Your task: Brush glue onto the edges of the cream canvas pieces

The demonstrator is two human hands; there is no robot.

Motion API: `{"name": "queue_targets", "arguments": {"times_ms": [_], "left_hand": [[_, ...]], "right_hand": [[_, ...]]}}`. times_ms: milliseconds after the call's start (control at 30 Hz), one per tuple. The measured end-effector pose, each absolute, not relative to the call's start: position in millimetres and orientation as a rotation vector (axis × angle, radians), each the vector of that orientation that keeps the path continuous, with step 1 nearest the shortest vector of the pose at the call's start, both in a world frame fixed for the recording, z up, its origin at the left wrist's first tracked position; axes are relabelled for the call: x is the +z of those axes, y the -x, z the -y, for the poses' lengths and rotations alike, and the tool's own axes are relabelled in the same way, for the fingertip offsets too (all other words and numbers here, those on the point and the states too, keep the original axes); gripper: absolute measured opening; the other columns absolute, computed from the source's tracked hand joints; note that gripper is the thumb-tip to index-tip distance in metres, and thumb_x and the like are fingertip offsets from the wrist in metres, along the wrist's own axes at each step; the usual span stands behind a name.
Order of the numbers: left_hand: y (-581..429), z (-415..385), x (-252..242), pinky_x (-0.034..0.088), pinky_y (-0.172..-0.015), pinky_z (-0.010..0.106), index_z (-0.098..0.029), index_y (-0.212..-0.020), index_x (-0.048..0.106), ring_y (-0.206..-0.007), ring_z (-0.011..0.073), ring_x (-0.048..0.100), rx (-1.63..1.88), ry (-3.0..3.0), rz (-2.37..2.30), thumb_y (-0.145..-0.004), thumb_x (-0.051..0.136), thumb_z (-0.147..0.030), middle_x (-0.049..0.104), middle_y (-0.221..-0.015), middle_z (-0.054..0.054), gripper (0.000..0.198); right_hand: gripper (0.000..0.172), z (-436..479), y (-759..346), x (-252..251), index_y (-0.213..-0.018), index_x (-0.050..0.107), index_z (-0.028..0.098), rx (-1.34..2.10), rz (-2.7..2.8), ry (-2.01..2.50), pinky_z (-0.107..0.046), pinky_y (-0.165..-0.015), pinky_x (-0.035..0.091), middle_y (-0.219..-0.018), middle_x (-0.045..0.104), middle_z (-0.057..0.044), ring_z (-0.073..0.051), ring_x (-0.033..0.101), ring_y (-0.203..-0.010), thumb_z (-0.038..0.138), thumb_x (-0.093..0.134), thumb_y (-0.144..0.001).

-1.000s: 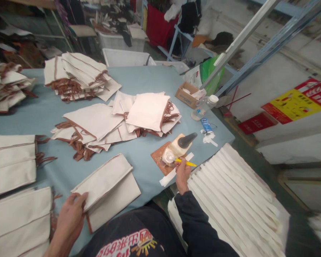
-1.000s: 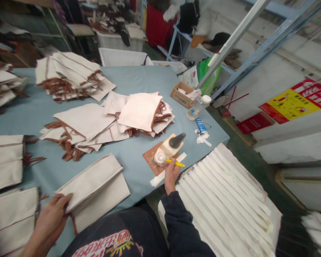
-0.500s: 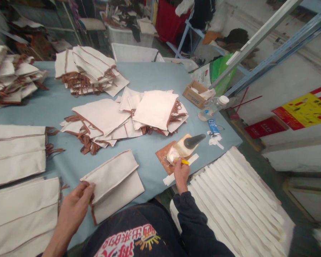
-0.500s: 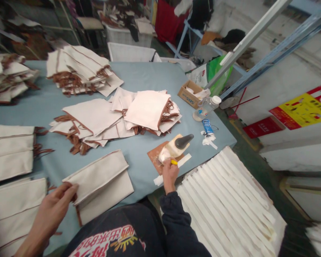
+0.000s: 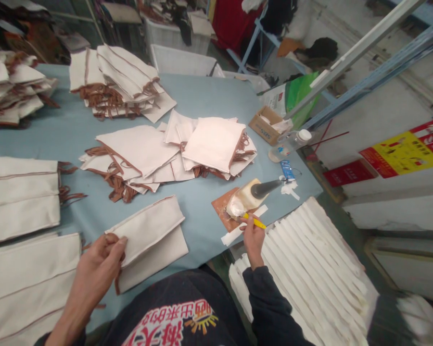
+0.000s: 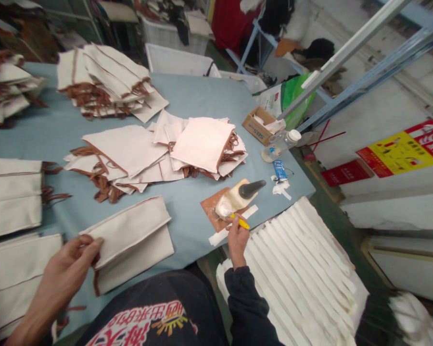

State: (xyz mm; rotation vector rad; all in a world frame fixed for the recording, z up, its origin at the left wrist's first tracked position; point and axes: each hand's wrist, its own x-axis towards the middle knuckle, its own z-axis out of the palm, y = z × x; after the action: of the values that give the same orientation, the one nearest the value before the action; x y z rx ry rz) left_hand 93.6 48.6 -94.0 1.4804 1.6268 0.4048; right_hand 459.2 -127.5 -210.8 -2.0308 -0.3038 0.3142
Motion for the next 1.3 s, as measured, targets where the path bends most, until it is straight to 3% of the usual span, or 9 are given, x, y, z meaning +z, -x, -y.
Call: {"name": "queue_targets", "arguments": {"times_ms": [300,467,567,667,800,900,1033,1167,1300], "left_hand": [[-103,-41,-94,0.037,-0.043,0.026,-0.025,-0.076,0.055,-0.046,0.0148,0.046,0.456,-1.330,-1.507,-0.072,0.069,-0.057,0.050,-0.053,-0.007,0.035],[-113,-35,-85,0.038,-0.049,0.027,-0.025,-0.079,0.056,-0.051,0.0147,0.044,0.472,-1.317,-1.473,-0.073,0.068,-0.055,0.045,-0.057,-0.008,0.033],[-116,-34,-85,0.038,-0.053,0.027,-0.025,-0.078,0.054,-0.055,0.0144,0.042,0.487,-1.319,-1.436,-0.075,0.070,-0.055,0.043,-0.061,-0.008,0.034],[-119,-35,-88,0.045,-0.062,0.026,-0.024,-0.078,0.059,-0.067,0.0163,0.051,0.525,-1.281,-1.414,-0.071,0.074,-0.054,0.053,-0.071,-0.005,0.035],[-120,-35,-97,0.054,-0.076,0.029,-0.023,-0.082,0.066,-0.090,0.0254,0.065,0.494,-1.127,-1.439,-0.066,0.080,-0.051,0.070,-0.083,0.000,0.035],[-118,-32,-103,0.054,-0.071,0.029,-0.023,-0.083,0.069,-0.083,0.0246,0.064,0.461,-1.092,-1.405,-0.067,0.081,-0.048,0.072,-0.081,0.001,0.032],[-117,-27,-103,0.046,-0.059,0.026,-0.022,-0.078,0.068,-0.067,0.0191,0.054,0.464,-1.105,-1.349,-0.069,0.080,-0.046,0.064,-0.070,-0.002,0.028],[-120,-26,-97,0.045,-0.062,0.027,-0.022,-0.072,0.062,-0.068,0.0184,0.053,0.494,-1.122,-1.315,-0.071,0.078,-0.047,0.054,-0.066,-0.004,0.030],[-119,-25,-99,0.043,-0.066,0.027,-0.021,-0.074,0.062,-0.071,0.0180,0.052,0.495,-1.225,-1.306,-0.075,0.074,-0.050,0.057,-0.072,-0.002,0.032]], "right_hand": [[0.063,143,-460,-197,-0.134,0.067,0.011,0.279,0.652,2.114,-0.035,-0.061,0.059,-0.095,0.083,-0.013,-0.020,0.070,-0.058,0.063,0.047,-0.105],[0.038,155,-480,-195,-0.127,0.074,0.022,0.389,1.106,2.114,-0.039,-0.091,0.061,-0.120,0.080,-0.011,-0.026,0.077,-0.104,0.046,0.059,-0.102],[0.034,166,-490,-195,-0.128,0.075,0.025,0.441,1.319,2.107,-0.036,-0.089,0.062,-0.121,0.079,-0.008,-0.026,0.076,-0.108,0.038,0.058,-0.102],[0.034,179,-492,-194,-0.132,0.073,0.027,0.455,1.436,2.131,-0.034,-0.084,0.062,-0.123,0.078,-0.008,-0.025,0.076,-0.106,0.032,0.054,-0.104],[0.037,191,-487,-189,-0.136,0.070,0.029,0.461,1.519,2.162,-0.031,-0.082,0.062,-0.128,0.075,-0.008,-0.024,0.076,-0.108,0.024,0.051,-0.104],[0.041,197,-485,-184,-0.138,0.068,0.029,0.478,1.546,2.174,-0.030,-0.082,0.061,-0.128,0.074,-0.008,-0.024,0.075,-0.109,0.019,0.051,-0.103],[0.042,202,-484,-179,-0.140,0.067,0.030,0.495,1.530,2.168,-0.032,-0.086,0.061,-0.133,0.072,-0.008,-0.025,0.075,-0.111,0.019,0.049,-0.104],[0.037,197,-483,-180,-0.140,0.066,0.031,0.506,1.462,2.131,-0.035,-0.092,0.060,-0.134,0.072,-0.009,-0.026,0.073,-0.114,0.026,0.050,-0.107],[0.034,183,-483,-191,-0.136,0.068,0.027,0.513,1.344,2.059,-0.039,-0.104,0.055,-0.132,0.073,-0.011,-0.026,0.070,-0.120,0.035,0.052,-0.108]]}}
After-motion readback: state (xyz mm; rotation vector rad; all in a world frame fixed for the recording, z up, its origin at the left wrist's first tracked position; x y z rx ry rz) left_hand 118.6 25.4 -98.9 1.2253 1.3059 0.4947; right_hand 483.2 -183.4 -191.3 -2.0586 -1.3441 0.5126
